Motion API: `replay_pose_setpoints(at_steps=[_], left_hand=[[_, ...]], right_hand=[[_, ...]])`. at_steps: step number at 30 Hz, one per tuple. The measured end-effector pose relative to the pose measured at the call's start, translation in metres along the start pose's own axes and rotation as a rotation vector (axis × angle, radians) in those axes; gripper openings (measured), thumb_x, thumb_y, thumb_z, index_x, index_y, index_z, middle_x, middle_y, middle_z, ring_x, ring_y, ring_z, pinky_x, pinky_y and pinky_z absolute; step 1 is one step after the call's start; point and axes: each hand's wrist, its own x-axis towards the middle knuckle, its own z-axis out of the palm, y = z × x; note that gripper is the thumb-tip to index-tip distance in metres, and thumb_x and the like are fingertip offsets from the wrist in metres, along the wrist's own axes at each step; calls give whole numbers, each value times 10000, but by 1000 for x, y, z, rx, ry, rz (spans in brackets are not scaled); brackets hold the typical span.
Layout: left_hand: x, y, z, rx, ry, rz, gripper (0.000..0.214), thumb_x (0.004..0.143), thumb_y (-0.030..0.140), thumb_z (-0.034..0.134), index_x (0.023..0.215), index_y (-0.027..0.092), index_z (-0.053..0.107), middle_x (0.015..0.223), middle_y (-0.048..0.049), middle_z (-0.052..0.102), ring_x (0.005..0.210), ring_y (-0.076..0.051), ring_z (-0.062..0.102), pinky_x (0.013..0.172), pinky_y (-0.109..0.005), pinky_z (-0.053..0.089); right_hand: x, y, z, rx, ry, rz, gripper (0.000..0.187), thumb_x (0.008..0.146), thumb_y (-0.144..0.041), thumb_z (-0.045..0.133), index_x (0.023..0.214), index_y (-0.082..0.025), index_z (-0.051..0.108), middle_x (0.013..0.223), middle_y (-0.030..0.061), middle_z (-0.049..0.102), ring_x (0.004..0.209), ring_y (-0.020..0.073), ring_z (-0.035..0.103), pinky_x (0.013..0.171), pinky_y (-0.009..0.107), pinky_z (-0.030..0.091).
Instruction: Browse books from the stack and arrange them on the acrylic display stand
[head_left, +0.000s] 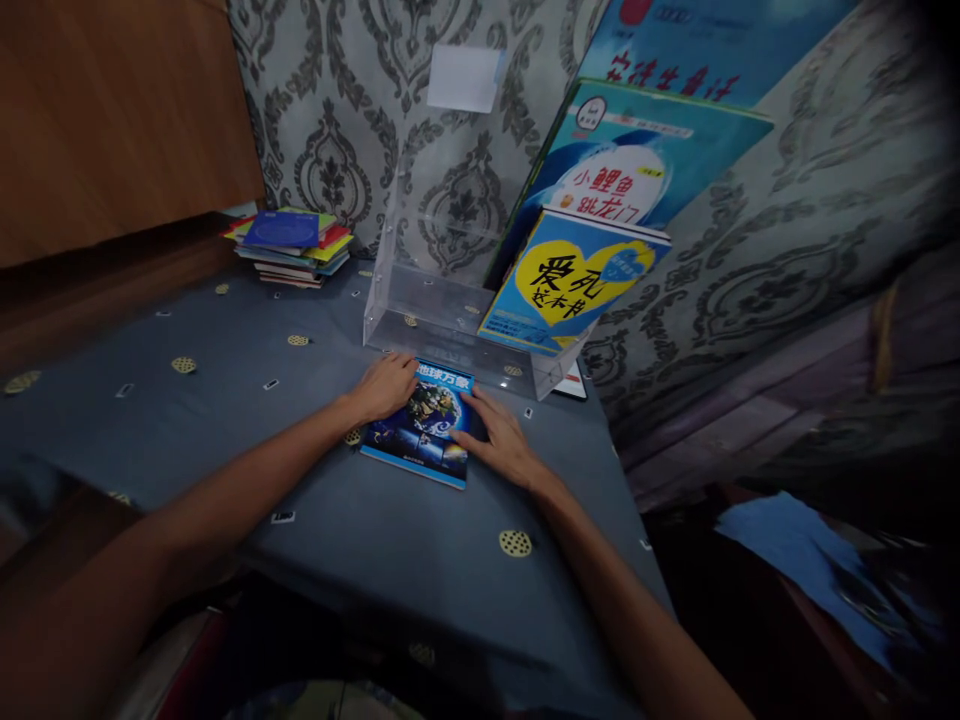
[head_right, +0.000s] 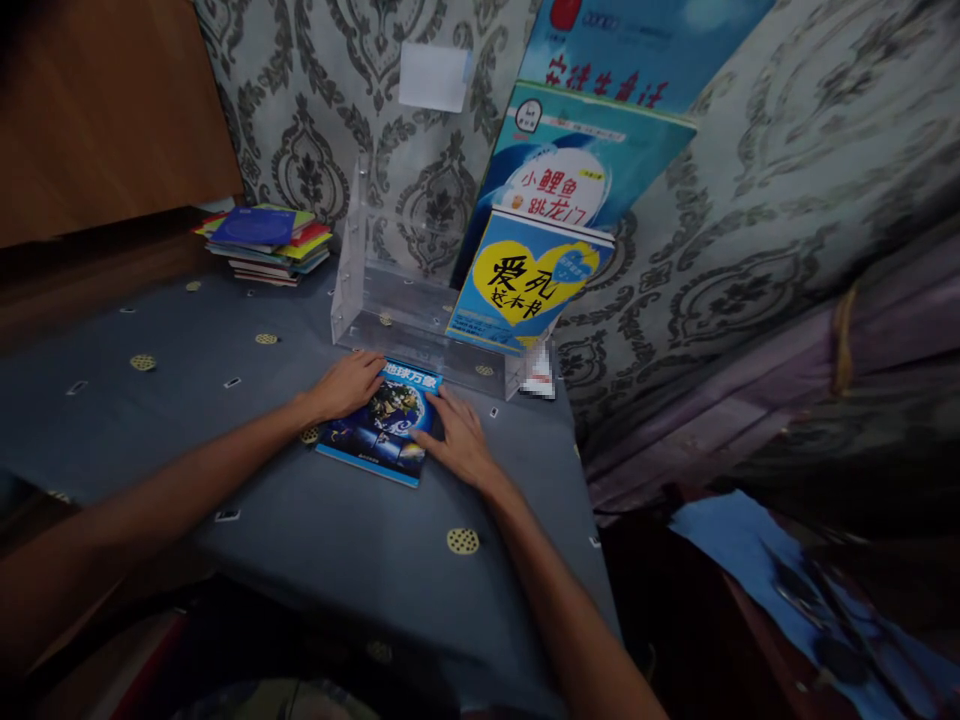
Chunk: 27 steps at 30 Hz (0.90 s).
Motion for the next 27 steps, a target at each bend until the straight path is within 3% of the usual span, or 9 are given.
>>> replay_pose_setpoints(at_steps=[8, 13, 18, 23, 27], left_hand=[[0, 0, 1, -17, -10, -11, 249, 980, 221, 427, 1117, 133, 616, 1185, -137, 649, 1090, -268, 588, 955, -407, 465], [-1, 1, 0, -4, -2, -29, 265, 979, 226, 425, 1138, 146, 621, 1207, -130, 652, 1109, -269, 582, 954, -411, 460], [-2, 7, -11, 67, -37, -19, 278, 992, 218, 410, 1130, 132, 635, 1219, -145, 646, 1118, -282, 581, 954, -434, 448], [-10, 25, -26, 69, -65, 163, 235, 971, 167, 446, 1035, 124, 668, 1098, -155, 655, 1075, -290, 589, 919, -435, 451], [-32, 45, -39, -113, -99, 406, 292, 1015, 342, 440, 1121, 172, 653, 1133, -115, 646, 1077, -254, 583, 934, -393, 466]], right_hand=[[-26, -13, -17, 11, -246, -64, 1101, 660, -788, 711, 1564, -316, 299, 1681, 121, 136, 1536, 390, 115, 1213, 650, 100], [-26, -15, -17, 7, -274, -80, 1112, 650, -795, 711, 1569, -346, 275, 1689, 98, 102, 1542, 388, 59, 1214, 653, 67], [-27, -19, -18, -12, -275, -61, 1096, 671, -783, 703, 1566, -292, 304, 1684, 122, 115, 1545, 373, 56, 1222, 636, 56], [-28, -20, -17, -12, -240, -64, 1050, 674, -714, 757, 1551, -322, 334, 1675, 117, 167, 1541, 364, 114, 1219, 636, 102], [-29, -19, -16, -3, -236, -70, 1041, 682, -670, 781, 1553, -330, 323, 1678, 110, 154, 1542, 358, 115, 1217, 633, 112]])
